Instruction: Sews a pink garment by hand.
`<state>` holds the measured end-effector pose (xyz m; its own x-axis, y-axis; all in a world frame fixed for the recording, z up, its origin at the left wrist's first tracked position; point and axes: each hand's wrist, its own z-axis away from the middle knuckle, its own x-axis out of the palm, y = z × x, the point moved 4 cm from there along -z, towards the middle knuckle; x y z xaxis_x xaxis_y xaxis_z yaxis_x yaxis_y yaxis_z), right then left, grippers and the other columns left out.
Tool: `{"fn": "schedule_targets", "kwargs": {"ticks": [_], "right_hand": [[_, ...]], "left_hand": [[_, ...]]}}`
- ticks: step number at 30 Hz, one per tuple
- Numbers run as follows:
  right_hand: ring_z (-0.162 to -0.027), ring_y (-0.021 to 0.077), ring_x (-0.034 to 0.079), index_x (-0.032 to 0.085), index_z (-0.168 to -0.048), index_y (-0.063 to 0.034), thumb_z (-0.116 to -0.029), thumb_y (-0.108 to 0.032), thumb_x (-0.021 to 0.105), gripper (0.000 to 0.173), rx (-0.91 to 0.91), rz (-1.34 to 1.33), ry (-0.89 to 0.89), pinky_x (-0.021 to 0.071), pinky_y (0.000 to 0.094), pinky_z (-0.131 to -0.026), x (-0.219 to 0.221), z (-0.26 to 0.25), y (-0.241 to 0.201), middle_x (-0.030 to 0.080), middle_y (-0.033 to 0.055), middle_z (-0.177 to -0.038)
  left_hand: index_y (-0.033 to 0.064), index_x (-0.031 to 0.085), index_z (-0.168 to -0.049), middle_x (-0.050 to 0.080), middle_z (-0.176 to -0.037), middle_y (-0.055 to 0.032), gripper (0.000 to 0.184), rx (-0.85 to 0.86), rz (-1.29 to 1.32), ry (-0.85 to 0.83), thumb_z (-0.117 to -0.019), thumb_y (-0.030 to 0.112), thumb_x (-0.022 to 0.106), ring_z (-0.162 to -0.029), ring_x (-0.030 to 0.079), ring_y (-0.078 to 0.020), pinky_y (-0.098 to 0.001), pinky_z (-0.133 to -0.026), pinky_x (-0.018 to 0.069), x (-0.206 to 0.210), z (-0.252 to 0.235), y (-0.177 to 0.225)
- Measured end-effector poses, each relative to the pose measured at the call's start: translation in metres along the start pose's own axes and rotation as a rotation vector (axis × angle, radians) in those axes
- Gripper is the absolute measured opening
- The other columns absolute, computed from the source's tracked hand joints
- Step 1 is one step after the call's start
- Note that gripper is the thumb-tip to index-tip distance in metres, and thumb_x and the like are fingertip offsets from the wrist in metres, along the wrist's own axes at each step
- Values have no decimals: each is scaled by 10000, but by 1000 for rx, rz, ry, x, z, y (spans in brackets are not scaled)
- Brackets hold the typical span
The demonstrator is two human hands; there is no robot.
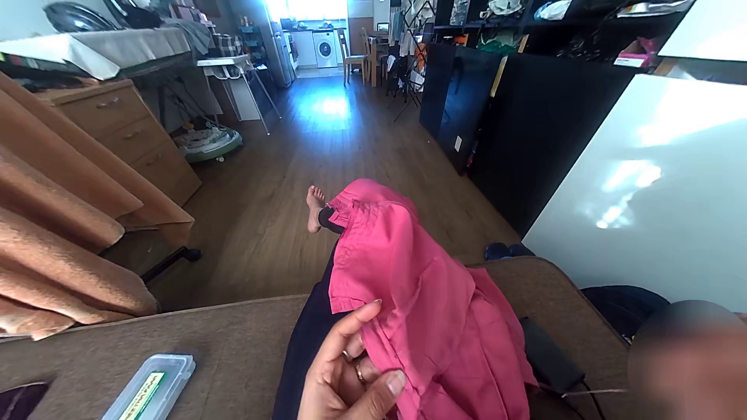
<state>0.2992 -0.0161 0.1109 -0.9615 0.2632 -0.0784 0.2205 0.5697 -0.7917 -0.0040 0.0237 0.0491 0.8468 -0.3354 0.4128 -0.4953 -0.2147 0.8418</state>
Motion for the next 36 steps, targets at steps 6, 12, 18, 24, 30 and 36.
{"fn": "schedule_targets", "kwargs": {"ticks": [6, 12, 18, 24, 30, 36], "right_hand": [[-872, 35, 649, 698, -1037, -22, -1014, -103, 626, 111, 3, -144, -367, 570, 174, -733, 113, 32, 4, 660, 70, -1021], [-799, 60, 625, 704, -996, 40, -954, -50, 686, 101, -22, -122, -323, 534, 150, -706, 147, 46, 8, 637, 114, -893], [-729, 46, 599, 672, -1018, 38, -963, -57, 648, 112, 16, -104, -290, 516, 153, -638, 151, 51, 19, 614, 94, -856], [-708, 31, 582, 675, -1025, 55, -951, -22, 634, 115, 95, -183, -297, 496, 155, -610, 151, 50, 24, 618, 79, -852], [-693, 23, 573, 686, -1009, 58, -942, -15, 641, 109, 99, -182, -299, 484, 142, -593, 150, 49, 24, 617, 83, -844], [-715, 23, 576, 690, -1005, 49, -946, -17, 648, 98, 89, -184, -290, 489, 141, -611, 149, 48, 25, 613, 77, -849]], "left_hand": [[15, 525, -1459, 608, -1424, -34, 613, 52, -68, -22, -884, -153, 656, -1150, 679, -132, -339, -988, 587, 4, 4, 0], [92, 642, -1397, 676, -1339, -9, 463, 133, -167, -3, -958, -54, 615, -1116, 677, -80, -272, -964, 571, -2, 9, 5], [96, 681, -1353, 702, -1288, -14, 459, 144, -147, 13, -929, -77, 645, -1067, 697, -79, -265, -925, 591, -2, 10, 5], [96, 691, -1338, 715, -1261, -10, 471, 142, -138, 17, -910, -98, 653, -1051, 704, -78, -264, -922, 595, -1, 8, 4], [101, 697, -1330, 716, -1269, -5, 474, 147, -139, 17, -906, -105, 651, -1068, 705, -82, -267, -927, 594, -1, 8, 4], [109, 691, -1343, 712, -1264, 4, 475, 159, -177, 9, -912, -90, 660, -1048, 701, -67, -251, -914, 594, 0, 9, 5]]}}
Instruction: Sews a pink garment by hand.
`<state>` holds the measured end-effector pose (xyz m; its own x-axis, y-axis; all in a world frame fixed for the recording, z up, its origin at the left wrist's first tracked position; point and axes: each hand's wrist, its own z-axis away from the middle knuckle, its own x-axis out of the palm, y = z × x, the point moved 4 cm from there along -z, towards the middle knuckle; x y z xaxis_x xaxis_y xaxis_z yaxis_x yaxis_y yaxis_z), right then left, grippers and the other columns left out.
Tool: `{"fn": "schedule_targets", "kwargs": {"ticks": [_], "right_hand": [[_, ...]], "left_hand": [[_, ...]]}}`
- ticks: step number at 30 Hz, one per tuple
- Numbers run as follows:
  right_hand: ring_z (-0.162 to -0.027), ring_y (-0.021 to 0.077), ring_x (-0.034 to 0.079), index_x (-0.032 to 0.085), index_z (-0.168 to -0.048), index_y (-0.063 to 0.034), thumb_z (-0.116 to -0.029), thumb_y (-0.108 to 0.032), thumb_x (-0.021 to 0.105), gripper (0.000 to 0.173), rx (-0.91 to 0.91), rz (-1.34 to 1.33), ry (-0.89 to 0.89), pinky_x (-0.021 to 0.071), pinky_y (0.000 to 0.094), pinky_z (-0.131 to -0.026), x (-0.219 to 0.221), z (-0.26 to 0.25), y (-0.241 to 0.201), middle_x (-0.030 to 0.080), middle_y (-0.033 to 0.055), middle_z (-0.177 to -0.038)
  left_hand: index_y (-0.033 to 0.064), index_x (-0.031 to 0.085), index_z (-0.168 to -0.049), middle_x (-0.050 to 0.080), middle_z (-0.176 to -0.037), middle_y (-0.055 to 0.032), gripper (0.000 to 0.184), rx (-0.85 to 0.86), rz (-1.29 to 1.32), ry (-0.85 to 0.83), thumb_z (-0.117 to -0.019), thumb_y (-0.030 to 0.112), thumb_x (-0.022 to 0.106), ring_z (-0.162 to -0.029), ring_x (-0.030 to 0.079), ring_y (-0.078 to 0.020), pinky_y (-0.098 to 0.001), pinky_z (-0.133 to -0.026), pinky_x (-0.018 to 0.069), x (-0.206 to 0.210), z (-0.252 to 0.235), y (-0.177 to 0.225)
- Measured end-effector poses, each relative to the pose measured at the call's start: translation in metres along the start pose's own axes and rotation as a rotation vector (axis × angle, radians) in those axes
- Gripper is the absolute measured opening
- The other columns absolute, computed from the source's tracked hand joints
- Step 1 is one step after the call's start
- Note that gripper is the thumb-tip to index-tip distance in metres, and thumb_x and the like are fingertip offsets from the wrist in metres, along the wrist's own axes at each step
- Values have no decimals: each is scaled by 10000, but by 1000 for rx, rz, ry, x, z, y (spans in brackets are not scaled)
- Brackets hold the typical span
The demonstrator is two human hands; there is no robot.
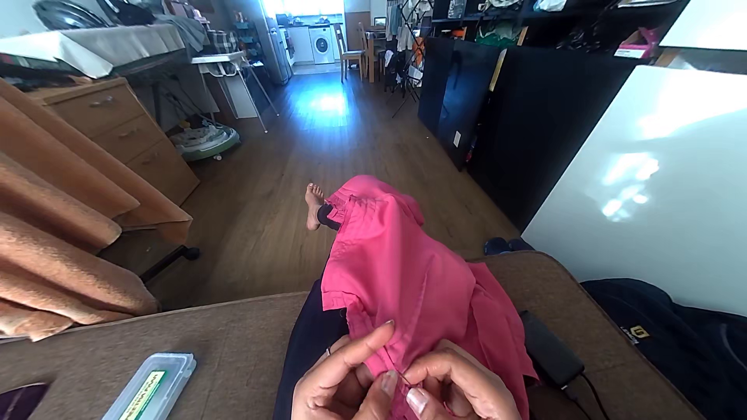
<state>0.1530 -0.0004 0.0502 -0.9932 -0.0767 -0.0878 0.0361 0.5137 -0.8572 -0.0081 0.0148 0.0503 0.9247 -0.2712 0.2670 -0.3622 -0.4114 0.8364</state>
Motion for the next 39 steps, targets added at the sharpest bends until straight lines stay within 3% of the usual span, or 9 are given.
{"fn": "schedule_targets", "kwargs": {"ticks": [7, 22, 39], "right_hand": [[-835, 17, 605, 700, -983, 10, -968, -61, 676, 76, -46, 34, 24, 530, 126, -728, -4, -3, 5, 602, 68, -921], [-798, 17, 579, 650, -958, 32, -980, -65, 652, 100, -28, 21, 4, 503, 127, -701, 1, -3, 8, 585, 72, -901], [-827, 24, 582, 694, -1007, 18, -983, -49, 637, 91, -33, 46, 4, 507, 127, -728, 0, -2, 6, 584, 70, -900]], "left_hand": [[93, 685, -1343, 708, -1274, 2, 466, -75, 77, -62, -915, -89, 648, -1050, 698, -66, -257, -909, 593, -1, -2, -2], [114, 720, -1296, 737, -1199, 6, 407, -64, 79, -33, -933, -57, 649, -1022, 699, -59, -247, -909, 583, 1, -3, -6], [94, 712, -1303, 732, -1210, -5, 451, -73, 82, -18, -902, -103, 651, -1019, 708, -73, -260, -909, 592, -2, -3, -4]]}}
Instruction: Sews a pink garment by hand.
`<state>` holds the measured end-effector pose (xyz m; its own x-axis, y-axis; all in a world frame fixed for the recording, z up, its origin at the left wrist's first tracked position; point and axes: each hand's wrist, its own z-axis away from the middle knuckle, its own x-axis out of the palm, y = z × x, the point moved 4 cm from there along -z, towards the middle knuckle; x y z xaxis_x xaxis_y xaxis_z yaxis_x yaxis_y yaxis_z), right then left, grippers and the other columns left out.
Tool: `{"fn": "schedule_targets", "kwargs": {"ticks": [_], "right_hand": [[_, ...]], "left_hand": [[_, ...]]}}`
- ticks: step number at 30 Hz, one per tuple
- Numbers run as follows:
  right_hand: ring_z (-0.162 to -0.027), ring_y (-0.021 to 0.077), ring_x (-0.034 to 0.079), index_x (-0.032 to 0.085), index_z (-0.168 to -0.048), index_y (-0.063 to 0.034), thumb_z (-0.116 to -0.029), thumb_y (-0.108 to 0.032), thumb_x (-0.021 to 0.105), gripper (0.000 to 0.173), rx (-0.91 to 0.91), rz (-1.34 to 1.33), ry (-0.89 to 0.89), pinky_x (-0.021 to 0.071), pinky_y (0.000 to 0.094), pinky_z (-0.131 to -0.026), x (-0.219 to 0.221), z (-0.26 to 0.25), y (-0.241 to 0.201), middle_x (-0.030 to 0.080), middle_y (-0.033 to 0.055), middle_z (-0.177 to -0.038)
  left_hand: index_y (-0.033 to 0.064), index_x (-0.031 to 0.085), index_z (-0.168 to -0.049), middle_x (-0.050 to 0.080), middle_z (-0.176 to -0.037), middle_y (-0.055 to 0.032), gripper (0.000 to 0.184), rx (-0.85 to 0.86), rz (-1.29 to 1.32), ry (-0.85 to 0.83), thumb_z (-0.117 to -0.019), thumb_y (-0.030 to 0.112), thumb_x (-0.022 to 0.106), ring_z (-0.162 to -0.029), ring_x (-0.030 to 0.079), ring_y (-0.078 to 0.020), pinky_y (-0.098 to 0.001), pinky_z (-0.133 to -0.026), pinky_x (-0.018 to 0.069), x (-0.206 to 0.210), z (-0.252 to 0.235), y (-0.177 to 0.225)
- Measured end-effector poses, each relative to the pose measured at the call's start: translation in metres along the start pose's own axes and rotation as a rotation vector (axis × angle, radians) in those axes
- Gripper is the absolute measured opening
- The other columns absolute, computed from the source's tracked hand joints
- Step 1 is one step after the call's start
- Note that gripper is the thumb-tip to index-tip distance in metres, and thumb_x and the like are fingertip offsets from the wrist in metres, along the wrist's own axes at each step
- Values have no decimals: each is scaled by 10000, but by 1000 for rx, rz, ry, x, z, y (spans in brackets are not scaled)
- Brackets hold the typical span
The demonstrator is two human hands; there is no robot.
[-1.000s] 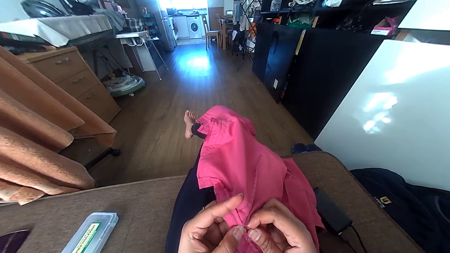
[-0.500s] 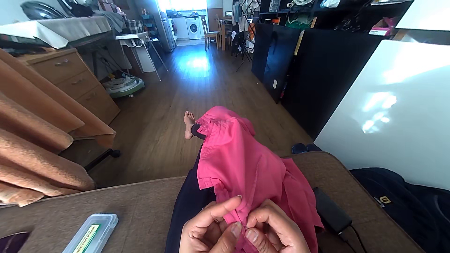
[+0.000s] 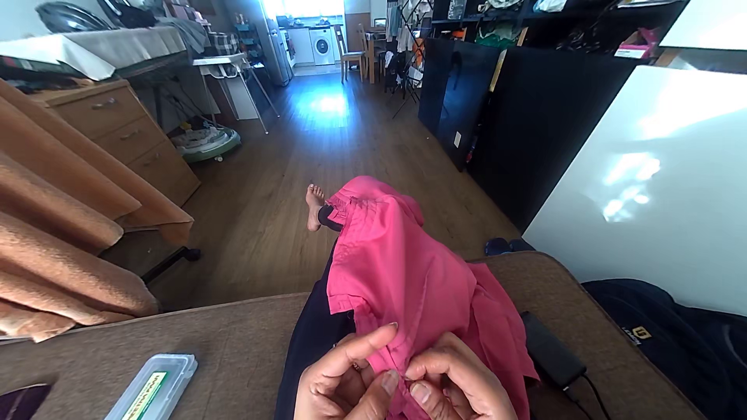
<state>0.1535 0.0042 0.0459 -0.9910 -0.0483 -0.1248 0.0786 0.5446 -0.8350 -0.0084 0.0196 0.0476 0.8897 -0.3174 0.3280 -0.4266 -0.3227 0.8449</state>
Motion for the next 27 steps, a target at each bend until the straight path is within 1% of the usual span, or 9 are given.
{"fn": "schedule_targets", "kwargs": {"ticks": [5, 11, 14, 16, 20, 23, 27], "right_hand": [[-802, 24, 593, 696, -977, 31, -965, -43, 660, 83, 20, -29, 14, 519, 134, -704, -1, 1, 1, 595, 73, -893], [-787, 11, 604, 678, -963, 33, -970, -80, 678, 113, 37, -86, 20, 532, 137, -687, -1, 1, 4, 609, 65, -903], [-799, 8, 592, 656, -970, 35, -986, -78, 648, 114, 45, -105, 1, 521, 139, -698, 2, 1, 4, 597, 63, -916], [-789, -2, 574, 641, -969, 29, -991, -70, 629, 102, 77, -148, -7, 505, 136, -683, 4, 1, 4, 584, 48, -915], [-724, -15, 545, 611, -1000, 24, -1008, -48, 575, 80, 137, -267, -22, 482, 152, -643, 10, 4, 6, 580, 20, -892], [-708, -9, 546, 610, -1011, 27, -1013, -37, 556, 84, 150, -272, -28, 485, 159, -631, 10, 4, 5, 579, 21, -883], [-702, -10, 541, 617, -1009, 40, -1010, -37, 559, 96, 138, -240, -33, 476, 151, -623, 8, 4, 3, 583, 31, -879]], "left_hand": [[88, 712, -1301, 733, -1204, -1, 467, -19, -14, -11, -889, -123, 649, -1014, 707, -70, -261, -897, 598, 2, 1, 1], [83, 710, -1299, 731, -1201, 5, 460, -31, -12, -28, -893, -123, 649, -997, 709, -63, -254, -882, 603, 4, 1, 0], [106, 724, -1287, 735, -1195, 9, 409, -23, 10, 3, -927, -71, 640, -1019, 700, -59, -249, -907, 587, 5, 2, -2], [123, 743, -1260, 748, -1173, 8, 372, -17, 23, 40, -940, -41, 648, -1014, 706, -60, -249, -908, 585, 5, 3, -4], [127, 754, -1242, 754, -1152, 7, 385, 6, 13, 65, -924, -65, 654, -998, 710, -61, -246, -896, 589, 5, 2, -6], [134, 756, -1243, 755, -1156, 22, 395, 15, -23, 75, -915, -68, 666, -998, 711, -52, -239, -893, 591, 4, 3, -4], [128, 741, -1266, 745, -1167, 18, 410, 62, -76, 67, -908, -63, 681, -980, 712, -53, -233, -871, 601, 3, 3, -2]]}}
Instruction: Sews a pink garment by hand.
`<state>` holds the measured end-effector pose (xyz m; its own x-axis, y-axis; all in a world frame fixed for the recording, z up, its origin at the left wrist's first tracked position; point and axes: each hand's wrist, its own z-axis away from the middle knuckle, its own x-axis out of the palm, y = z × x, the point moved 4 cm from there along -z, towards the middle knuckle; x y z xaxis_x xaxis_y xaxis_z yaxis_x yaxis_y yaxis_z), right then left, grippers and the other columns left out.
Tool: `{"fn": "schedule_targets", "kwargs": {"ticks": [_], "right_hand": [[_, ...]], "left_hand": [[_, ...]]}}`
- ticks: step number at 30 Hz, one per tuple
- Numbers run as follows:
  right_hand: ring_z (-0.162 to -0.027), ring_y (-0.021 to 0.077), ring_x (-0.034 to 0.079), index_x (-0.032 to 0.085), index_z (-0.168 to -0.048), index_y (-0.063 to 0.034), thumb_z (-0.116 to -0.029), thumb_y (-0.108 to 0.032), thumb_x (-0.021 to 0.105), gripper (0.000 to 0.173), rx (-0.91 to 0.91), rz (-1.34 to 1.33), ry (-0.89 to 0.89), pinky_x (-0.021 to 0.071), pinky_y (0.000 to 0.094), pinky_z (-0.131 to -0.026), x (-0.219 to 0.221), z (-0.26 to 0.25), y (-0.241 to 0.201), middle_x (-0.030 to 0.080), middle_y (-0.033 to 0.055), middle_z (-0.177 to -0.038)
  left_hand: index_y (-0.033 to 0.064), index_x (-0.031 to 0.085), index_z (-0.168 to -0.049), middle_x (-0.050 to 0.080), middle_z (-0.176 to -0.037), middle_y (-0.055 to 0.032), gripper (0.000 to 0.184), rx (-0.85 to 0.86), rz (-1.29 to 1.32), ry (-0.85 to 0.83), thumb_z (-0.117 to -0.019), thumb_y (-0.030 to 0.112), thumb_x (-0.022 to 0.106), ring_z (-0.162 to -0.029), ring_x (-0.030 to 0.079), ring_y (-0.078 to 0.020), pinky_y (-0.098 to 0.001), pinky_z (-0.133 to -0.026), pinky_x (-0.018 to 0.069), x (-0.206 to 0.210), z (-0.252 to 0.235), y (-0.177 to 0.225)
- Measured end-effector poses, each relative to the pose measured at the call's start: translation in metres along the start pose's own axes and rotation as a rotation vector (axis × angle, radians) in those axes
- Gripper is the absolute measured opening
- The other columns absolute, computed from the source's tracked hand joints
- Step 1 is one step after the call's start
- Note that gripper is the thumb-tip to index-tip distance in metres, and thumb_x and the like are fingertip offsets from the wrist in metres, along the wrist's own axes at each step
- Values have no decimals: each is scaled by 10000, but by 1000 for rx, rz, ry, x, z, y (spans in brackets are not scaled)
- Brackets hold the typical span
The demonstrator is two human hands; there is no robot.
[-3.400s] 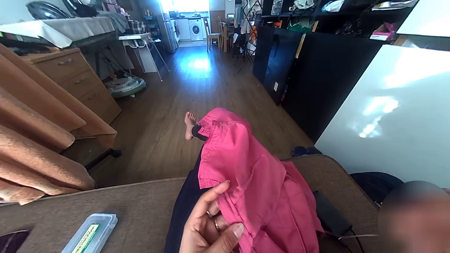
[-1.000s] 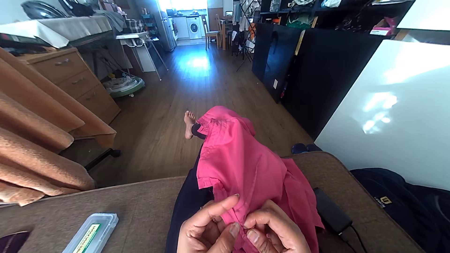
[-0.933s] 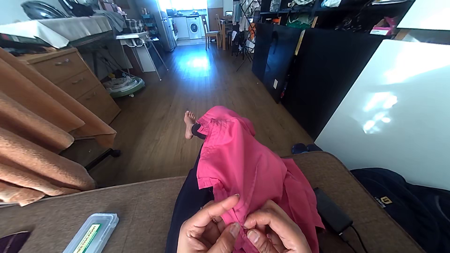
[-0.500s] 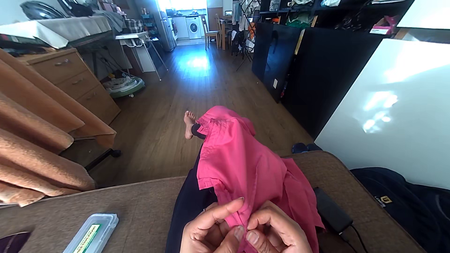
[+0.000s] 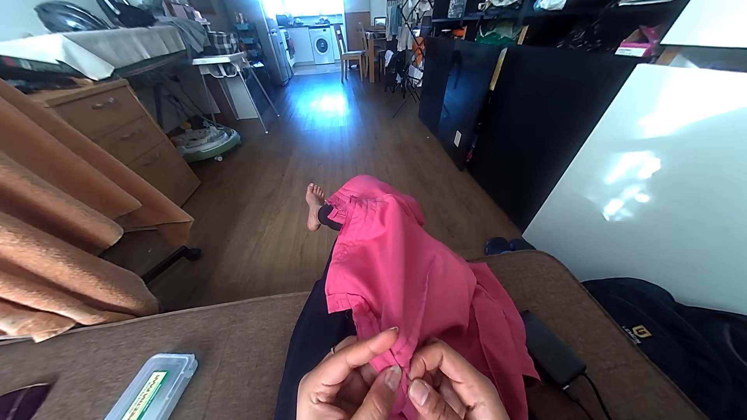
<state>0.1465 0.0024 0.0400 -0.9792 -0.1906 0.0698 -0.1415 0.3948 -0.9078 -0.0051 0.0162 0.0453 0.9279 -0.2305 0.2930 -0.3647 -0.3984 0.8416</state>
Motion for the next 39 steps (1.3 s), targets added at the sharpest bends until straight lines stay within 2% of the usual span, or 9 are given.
{"fn": "schedule_targets", "kwargs": {"ticks": [5, 8, 17, 21, 26, 30, 39], "right_hand": [[-706, -13, 545, 633, -1000, 42, -1002, -40, 582, 96, -17, 11, 20, 477, 139, -617, -1, 0, 0, 585, 39, -889], [-738, -30, 550, 650, -981, 19, -998, -76, 620, 101, -31, 28, 48, 488, 119, -639, -3, -1, 2, 575, 24, -916], [-707, -24, 569, 639, -955, 23, -975, -91, 677, 122, -42, 28, 70, 504, 124, -617, -5, -4, 2, 594, 30, -896], [-740, -26, 568, 636, -947, 22, -976, -85, 663, 115, -57, 51, 68, 504, 119, -643, -4, -4, 1, 583, 32, -905], [-714, -28, 548, 595, -972, 5, -1010, -84, 607, 97, -30, -5, 57, 491, 133, -629, 1, -2, 7, 571, 11, -894], [-681, -29, 539, 567, -1011, -13, -1021, -32, 544, 31, 35, -102, 40, 486, 163, -618, 6, -2, 10, 575, -32, -845], [-634, -36, 530, 556, -1037, -59, -1035, -26, 505, 61, 78, -196, 24, 463, 159, -582, 7, -2, 6, 571, -77, -780]], "left_hand": [[161, 739, -1278, 738, -1155, 54, 423, 59, -112, -13, -910, -42, 687, -996, 690, -25, -205, -874, 584, 0, -1, 4], [154, 735, -1283, 734, -1172, 48, 424, 55, -93, -36, -910, -43, 691, -1009, 692, -33, -212, -882, 586, 1, -1, 5], [155, 738, -1274, 732, -1147, 65, 407, 33, -135, -77, -908, -20, 708, -974, 687, -8, -194, -839, 588, 2, 0, 4], [134, 740, -1261, 745, -1138, 32, 365, -18, 10, -41, -926, -6, 698, -954, 709, -37, -222, -849, 603, -1, -1, 1], [125, 750, -1219, 770, -1098, 20, 360, -59, 83, 6, -909, -49, 692, -916, 731, -49, -234, -848, 608, 0, -3, -3], [136, 753, -1194, 776, -1064, 19, 359, -54, 92, 46, -902, -65, 689, -903, 731, -47, -234, -840, 607, 2, -1, -5], [140, 749, -1156, 775, -1018, 24, 324, -24, 87, 56, -899, -52, 703, -866, 726, -37, -223, -814, 607, 1, -2, -5]]}}
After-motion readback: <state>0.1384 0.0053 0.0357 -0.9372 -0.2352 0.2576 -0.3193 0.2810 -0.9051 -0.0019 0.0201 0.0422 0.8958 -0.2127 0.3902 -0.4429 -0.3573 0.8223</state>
